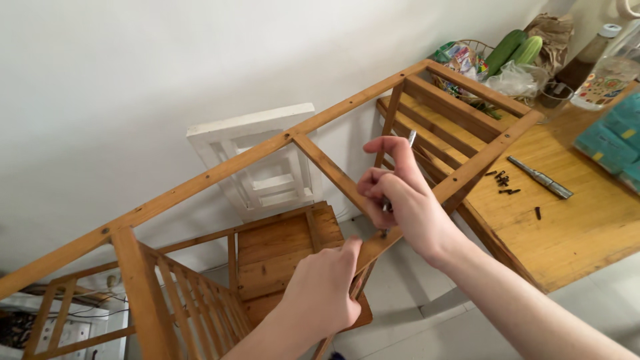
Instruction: The person assembles a wooden chair frame by inserting screws and tightening them with a screwdriver. They work on multiple joints of the frame, securing the pieces together.
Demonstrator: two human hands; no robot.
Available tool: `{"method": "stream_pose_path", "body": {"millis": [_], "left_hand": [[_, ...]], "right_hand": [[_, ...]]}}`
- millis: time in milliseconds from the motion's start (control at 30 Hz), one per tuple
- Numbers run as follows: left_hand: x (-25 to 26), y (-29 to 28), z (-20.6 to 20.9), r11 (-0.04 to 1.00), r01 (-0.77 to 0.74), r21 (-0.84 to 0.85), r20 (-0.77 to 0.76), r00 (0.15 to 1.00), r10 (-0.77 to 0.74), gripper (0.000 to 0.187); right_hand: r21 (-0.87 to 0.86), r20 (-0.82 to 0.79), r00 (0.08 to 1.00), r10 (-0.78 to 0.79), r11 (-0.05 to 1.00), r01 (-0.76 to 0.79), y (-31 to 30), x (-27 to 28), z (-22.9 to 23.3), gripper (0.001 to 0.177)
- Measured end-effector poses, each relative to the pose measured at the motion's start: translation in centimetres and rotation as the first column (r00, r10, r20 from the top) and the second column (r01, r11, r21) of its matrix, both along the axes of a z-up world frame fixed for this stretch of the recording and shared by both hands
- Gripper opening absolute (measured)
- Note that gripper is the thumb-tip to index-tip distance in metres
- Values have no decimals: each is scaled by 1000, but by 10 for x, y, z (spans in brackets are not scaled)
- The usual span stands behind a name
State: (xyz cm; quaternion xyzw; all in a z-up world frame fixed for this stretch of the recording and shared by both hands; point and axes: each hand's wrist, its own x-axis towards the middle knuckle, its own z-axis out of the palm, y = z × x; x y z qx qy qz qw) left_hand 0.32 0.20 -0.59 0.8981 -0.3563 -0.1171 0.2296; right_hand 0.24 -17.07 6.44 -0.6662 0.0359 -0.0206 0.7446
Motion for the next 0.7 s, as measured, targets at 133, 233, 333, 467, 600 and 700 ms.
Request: {"method": "stream_pose_path", "body": {"millis": [133,233,333,467,600,700], "left_hand": [[2,0,-1,999,32,-33,23,999,-32,78],[4,-1,-1,999,32,-10,-12,999,-32,82],[3,-2,-1,1000,6,8,-84,996,-5,79],[4,-1,6,999,-1,38,-10,1000,2,76],[6,-2,5,993,-16,116,-30,999,19,72],[5,-2,4,999,-32,30,1,999,32,66]], "right_hand": [[18,22,994,105,994,-105,-6,2,-1,44],[46,17,986,164,985,-165,-10,4,-1,41],[23,-9,984,177,984,-177,-13,4,1,41],[55,-15,998,63,997,-62,-3,4,8,52],[221,-68,953,-294,927,302,13,5,2,73],[319,-58,898,-435,845,430,20,9,-7,77]]}}
